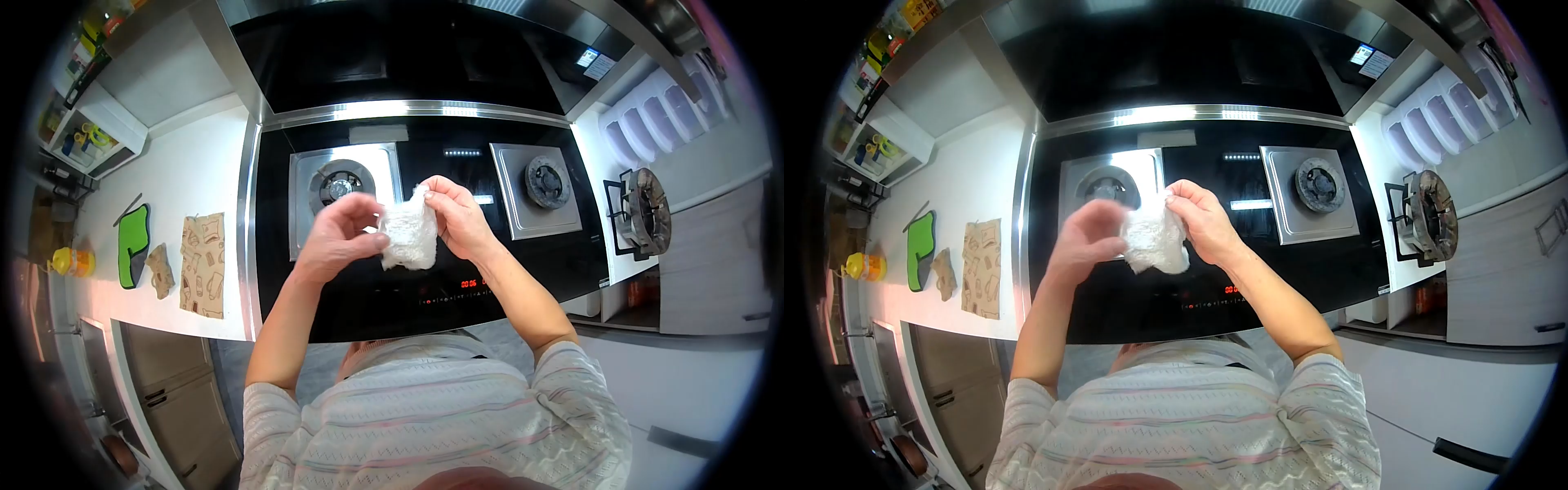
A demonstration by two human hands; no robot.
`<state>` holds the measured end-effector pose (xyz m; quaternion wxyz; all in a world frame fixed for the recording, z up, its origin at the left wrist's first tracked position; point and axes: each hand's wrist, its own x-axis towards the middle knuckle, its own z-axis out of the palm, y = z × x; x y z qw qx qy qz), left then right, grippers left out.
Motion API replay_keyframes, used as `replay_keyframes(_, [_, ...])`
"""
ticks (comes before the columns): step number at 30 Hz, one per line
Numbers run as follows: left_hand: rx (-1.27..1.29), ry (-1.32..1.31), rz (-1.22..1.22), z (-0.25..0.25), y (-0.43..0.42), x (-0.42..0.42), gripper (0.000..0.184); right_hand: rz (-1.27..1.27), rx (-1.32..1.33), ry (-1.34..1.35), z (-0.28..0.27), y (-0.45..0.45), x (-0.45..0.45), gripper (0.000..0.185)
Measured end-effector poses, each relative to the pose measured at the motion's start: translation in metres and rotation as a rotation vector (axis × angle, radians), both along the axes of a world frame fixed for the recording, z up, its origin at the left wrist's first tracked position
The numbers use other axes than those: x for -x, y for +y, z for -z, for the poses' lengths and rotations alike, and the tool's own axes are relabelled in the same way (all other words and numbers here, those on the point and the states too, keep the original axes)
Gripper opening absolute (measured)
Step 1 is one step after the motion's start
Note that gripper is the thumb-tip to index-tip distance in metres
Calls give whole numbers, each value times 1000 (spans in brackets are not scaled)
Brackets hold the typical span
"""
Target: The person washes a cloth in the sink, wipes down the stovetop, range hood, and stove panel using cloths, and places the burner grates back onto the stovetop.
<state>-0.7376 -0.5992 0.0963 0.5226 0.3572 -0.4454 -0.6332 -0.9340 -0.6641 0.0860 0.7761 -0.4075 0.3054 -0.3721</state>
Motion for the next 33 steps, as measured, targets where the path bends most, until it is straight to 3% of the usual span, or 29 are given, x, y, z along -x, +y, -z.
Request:
replay_keyframes(1, [2,-38,43,-1,-4,7,56,23,-7,1,-1,-1,0,8])
replay_keyframes(5, [-127,41,216,12,-12,29,71,80,13,-22,2,-12,2,10])
replay_keyframes(6, [-92,86,211,16,-12,31,61,87,-6,-27,3,-16,5,10])
replay_keyframes(9, [-204,-44,304,26,-23,20,55,108,-52,-17,10,-24,14,11])
replay_keyframes(10, [-130,-114,251,27,-26,20,43,104,-66,-15,14,-27,17,11])
replay_keyframes(13, [-143,-46,147,15,-29,33,43,123,-127,-31,19,-31,19,14])
replay_keyframes(14, [-56,-41,91,21,-31,39,39,142,-158,-44,18,-32,19,15])
replay_keyframes(17, [-119,146,83,35,-33,52,40,161,-188,-82,18,-37,21,17])
replay_keyframes(19, [-154,87,84,40,-34,51,34,166,-180,-92,22,-38,24,16])
replay_keyframes(22, [-200,105,51,47,-40,50,27,158,-57,20,35,-44,28,21])
replay_keyframes(25, [-369,309,-46,45,-41,59,25,105,233,414,45,-39,26,34])
replay_keyframes(26, [-391,327,-57,50,-42,59,24,91,489,591,52,-41,34,46])
replay_keyframes(27, [-426,373,-76,53,-43,59,25,206,749,869,43,-36,36,44])
replay_keyframes(30, [-484,517,-116,62,-46,57,28,280,354,481,43,-19,48,34])
replay_keyframes(33, [-457,563,-133,63,-47,59,31,-19,503,627,39,7,44,28])
